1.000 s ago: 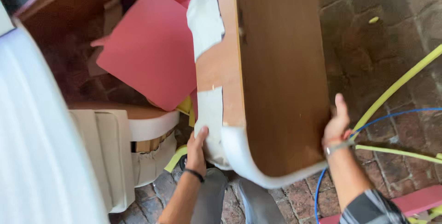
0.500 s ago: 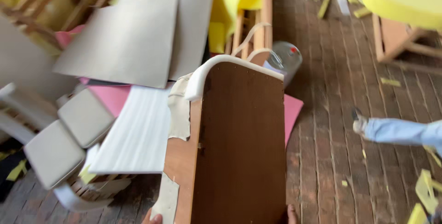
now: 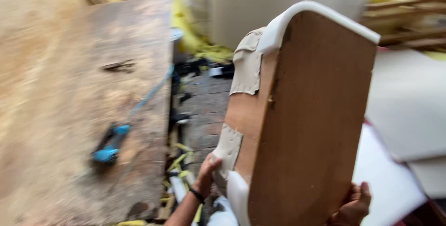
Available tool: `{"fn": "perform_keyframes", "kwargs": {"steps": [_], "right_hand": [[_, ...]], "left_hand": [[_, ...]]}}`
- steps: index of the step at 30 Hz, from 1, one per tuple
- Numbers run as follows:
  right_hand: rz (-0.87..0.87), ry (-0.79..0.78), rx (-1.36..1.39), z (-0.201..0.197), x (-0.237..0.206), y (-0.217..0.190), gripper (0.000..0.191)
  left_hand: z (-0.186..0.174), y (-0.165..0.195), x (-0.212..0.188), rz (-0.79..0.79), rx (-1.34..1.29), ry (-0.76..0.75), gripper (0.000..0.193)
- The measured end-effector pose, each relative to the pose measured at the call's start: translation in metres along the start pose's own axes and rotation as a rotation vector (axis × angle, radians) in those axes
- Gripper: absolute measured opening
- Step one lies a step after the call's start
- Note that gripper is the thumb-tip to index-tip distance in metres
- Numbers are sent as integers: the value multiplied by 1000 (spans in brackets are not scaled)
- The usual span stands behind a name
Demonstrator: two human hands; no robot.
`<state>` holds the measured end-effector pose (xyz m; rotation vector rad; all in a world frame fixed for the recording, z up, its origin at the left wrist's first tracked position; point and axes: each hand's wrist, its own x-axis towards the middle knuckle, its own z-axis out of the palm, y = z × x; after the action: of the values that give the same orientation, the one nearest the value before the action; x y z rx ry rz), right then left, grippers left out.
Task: The person sprays adhesive onto foam pieces with a spray gun, positions the foam pieces onto a wooden chair frame, and staples the foam and fabric to the frame using a pneumatic nail gun, pressing pieces into place by hand as they work.
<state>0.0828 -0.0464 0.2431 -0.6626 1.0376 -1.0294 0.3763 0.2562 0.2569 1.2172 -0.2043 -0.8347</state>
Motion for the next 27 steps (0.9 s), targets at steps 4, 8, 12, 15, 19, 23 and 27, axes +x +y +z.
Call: {"fn": "perform_keyframes", "kwargs": {"steps": [4,8,12,15,19,23,27], "right_hand": [[115,-324,-104,187,29,45,75],[149,-514,-182,345,35,109,76],[244,-682,-291,479,24,144,79],[284,-766,-355,558,22,152,80],[328,-933,-465,664,28,180,85],[393,-1043,-520,779,58,228,89],[426,-1158,-597,903,110,286,93]], "left_hand": [[-95,64,37,178,-40,206,79],[-187,88,62,288,-142,396,76],[-244,114,76,320,-269,558,71],[-255,129,92,328,-329,653,69],[-278,159,124,447,-231,755,74],[-299,201,186,577,-166,867,82],[-309,263,267,428,-93,1059,91]]}}
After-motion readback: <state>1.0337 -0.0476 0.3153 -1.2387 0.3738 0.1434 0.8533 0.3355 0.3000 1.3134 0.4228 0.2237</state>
